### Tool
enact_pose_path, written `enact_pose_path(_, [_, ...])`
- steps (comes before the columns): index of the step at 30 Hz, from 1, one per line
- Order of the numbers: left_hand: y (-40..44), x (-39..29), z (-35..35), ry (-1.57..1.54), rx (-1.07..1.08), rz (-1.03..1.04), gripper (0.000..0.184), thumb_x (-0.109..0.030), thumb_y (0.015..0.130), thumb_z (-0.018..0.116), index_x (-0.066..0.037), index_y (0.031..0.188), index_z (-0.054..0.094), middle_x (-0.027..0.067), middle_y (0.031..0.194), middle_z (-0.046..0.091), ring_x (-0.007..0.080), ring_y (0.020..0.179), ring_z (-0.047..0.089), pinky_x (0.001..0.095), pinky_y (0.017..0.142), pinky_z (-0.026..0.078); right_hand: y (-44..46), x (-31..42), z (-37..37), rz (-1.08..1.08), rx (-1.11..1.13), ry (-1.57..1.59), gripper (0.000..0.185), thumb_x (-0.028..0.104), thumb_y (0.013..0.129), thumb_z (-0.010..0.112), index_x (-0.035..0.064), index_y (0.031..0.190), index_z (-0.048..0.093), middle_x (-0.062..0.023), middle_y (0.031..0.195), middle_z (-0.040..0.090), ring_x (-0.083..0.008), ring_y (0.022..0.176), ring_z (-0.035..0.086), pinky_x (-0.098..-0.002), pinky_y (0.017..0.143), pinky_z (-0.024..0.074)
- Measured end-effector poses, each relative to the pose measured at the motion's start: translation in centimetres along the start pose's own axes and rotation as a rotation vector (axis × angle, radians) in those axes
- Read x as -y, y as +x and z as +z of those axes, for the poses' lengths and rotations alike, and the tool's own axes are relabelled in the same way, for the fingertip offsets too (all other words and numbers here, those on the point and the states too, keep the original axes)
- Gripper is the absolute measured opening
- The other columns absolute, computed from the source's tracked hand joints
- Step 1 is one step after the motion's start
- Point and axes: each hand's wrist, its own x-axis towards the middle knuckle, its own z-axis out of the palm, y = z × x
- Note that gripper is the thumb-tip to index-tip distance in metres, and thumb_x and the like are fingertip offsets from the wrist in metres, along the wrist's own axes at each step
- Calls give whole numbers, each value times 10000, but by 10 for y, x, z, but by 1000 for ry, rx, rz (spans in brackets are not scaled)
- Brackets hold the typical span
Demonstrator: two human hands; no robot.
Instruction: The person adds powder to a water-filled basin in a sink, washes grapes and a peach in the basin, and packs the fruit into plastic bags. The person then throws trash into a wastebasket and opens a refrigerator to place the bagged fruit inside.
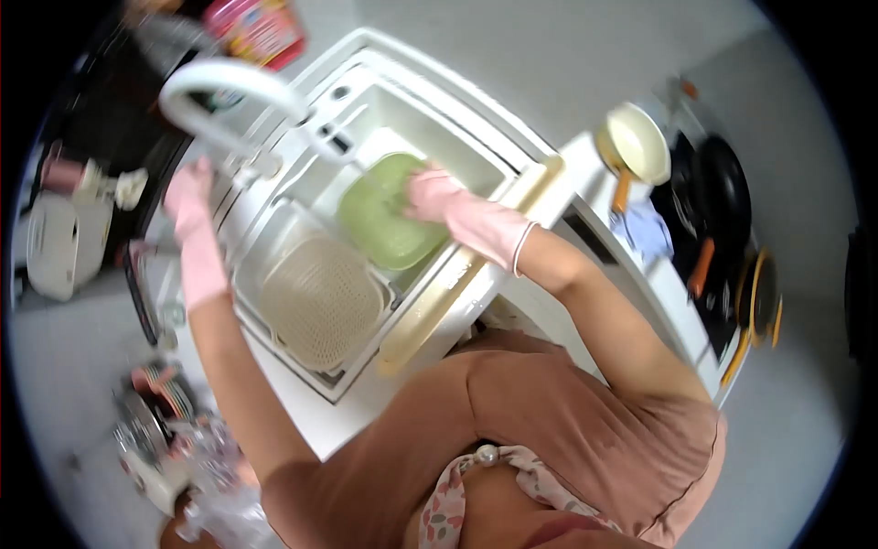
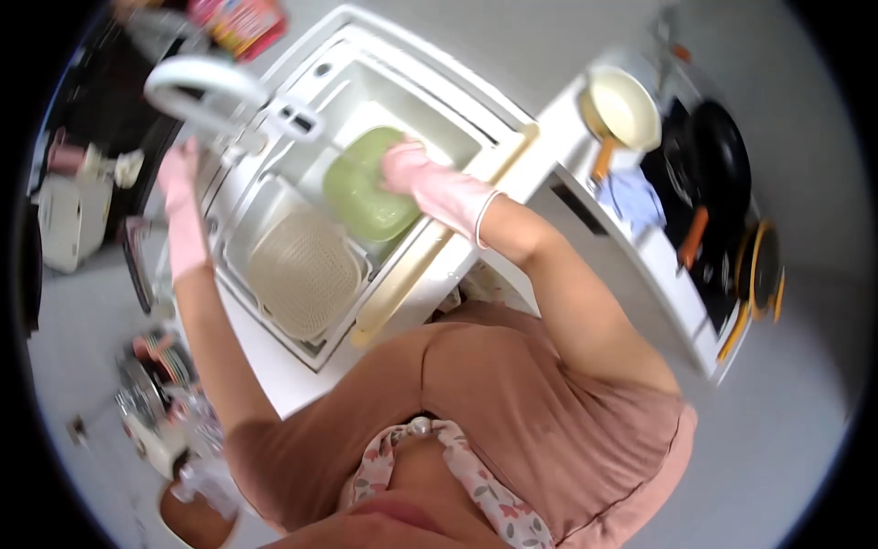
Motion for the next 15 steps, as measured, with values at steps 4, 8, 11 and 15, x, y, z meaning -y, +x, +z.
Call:
enact_pose_path(4, [-28, 1, -7, -275, -109, 175, 358, -313, 915, 511, -23, 1084, 635, 126, 1032, 641, 240, 953, 606, 356, 851, 482, -49, -11, 8, -71, -481, 712, 276, 339, 890, 599, 107, 1020, 674, -94, 855, 693, -208, 804, 666, -324, 770, 517])
enact_pose_path(8, [-95, 2, -27, -647, -135, 288, 296, -220, 908, 572, 27, 1066, 614, 111, 967, 639, 198, 883, 604, 310, 818, 484, -170, -13, -33, 71, -441, 1089, 259, 283, 889, 610, 106, 1068, 669, -79, 834, 703, -191, 776, 674, -318, 763, 516])
enact_pose_path(11, [-170, -11, -57, -895, 41, 232, 318, -193, 935, 560, 58, 1129, 585, 113, 1028, 646, 179, 924, 602, 289, 861, 469, -245, -44, 6, -81, -521, 1156, 381, 214, 888, 575, 107, 1254, 578, -115, 923, 687, -236, 874, 658, -320, 859, 498])
enact_pose_path(15, [-298, -79, -91, -831, -166, 247, 323, -134, 958, 536, 46, 1226, 557, 166, 1184, 627, 177, 1061, 600, 291, 961, 443, -345, -99, 141, 102, -752, 934, 507, 237, 882, 606, 81, 1338, 449, -130, 1131, 541, -253, 1048, 550, -327, 953, 450])
